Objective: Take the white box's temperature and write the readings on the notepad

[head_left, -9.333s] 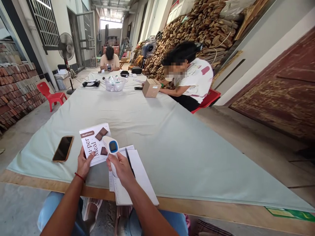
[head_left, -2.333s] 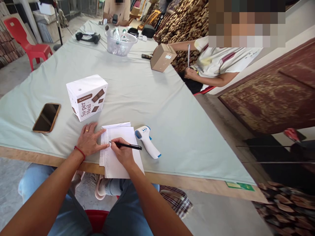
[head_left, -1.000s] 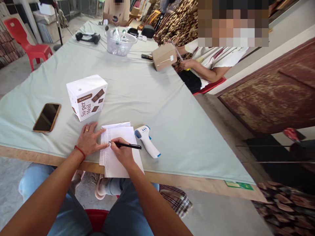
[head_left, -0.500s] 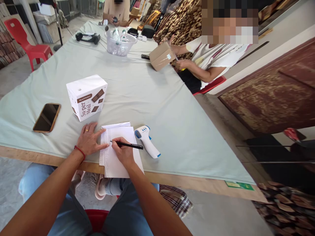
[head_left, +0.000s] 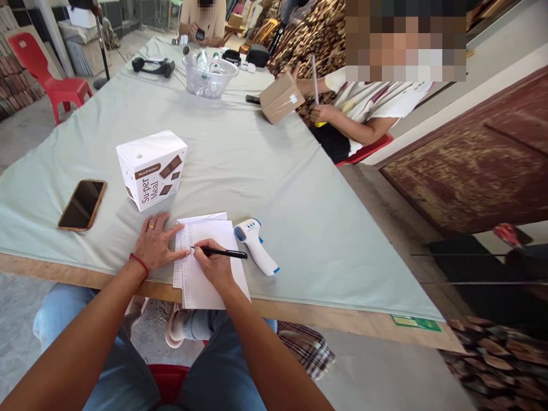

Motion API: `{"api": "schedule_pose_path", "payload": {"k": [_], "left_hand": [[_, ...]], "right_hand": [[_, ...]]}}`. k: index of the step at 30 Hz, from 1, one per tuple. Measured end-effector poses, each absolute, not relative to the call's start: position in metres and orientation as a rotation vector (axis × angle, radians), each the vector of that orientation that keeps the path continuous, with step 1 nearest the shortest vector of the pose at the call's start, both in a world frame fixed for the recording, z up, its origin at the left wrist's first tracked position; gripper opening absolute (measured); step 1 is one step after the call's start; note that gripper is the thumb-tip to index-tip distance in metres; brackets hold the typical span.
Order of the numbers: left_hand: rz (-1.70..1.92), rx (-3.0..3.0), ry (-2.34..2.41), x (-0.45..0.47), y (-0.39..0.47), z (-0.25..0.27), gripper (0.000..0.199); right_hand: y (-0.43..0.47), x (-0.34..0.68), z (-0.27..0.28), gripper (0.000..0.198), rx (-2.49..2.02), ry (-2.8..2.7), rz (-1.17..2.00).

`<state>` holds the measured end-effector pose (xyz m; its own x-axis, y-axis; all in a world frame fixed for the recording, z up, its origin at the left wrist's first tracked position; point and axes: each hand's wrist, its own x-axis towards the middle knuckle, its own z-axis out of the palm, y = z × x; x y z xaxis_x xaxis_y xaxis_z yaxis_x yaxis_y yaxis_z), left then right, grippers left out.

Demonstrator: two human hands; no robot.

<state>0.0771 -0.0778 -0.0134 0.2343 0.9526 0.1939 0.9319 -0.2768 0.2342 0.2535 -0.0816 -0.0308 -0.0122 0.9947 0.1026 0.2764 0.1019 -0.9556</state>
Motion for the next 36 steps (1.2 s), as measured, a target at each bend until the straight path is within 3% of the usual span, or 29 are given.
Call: {"api": "schedule_pose_path", "payload": {"k": [36], "left_hand": [[0.471,2.412,1.85,0.0761,-0.0783,-0.0136,0.067]], "right_hand": [[-0.0817,0.2547,-0.036,0.018,-1.378,-1.439,0.947]]}}
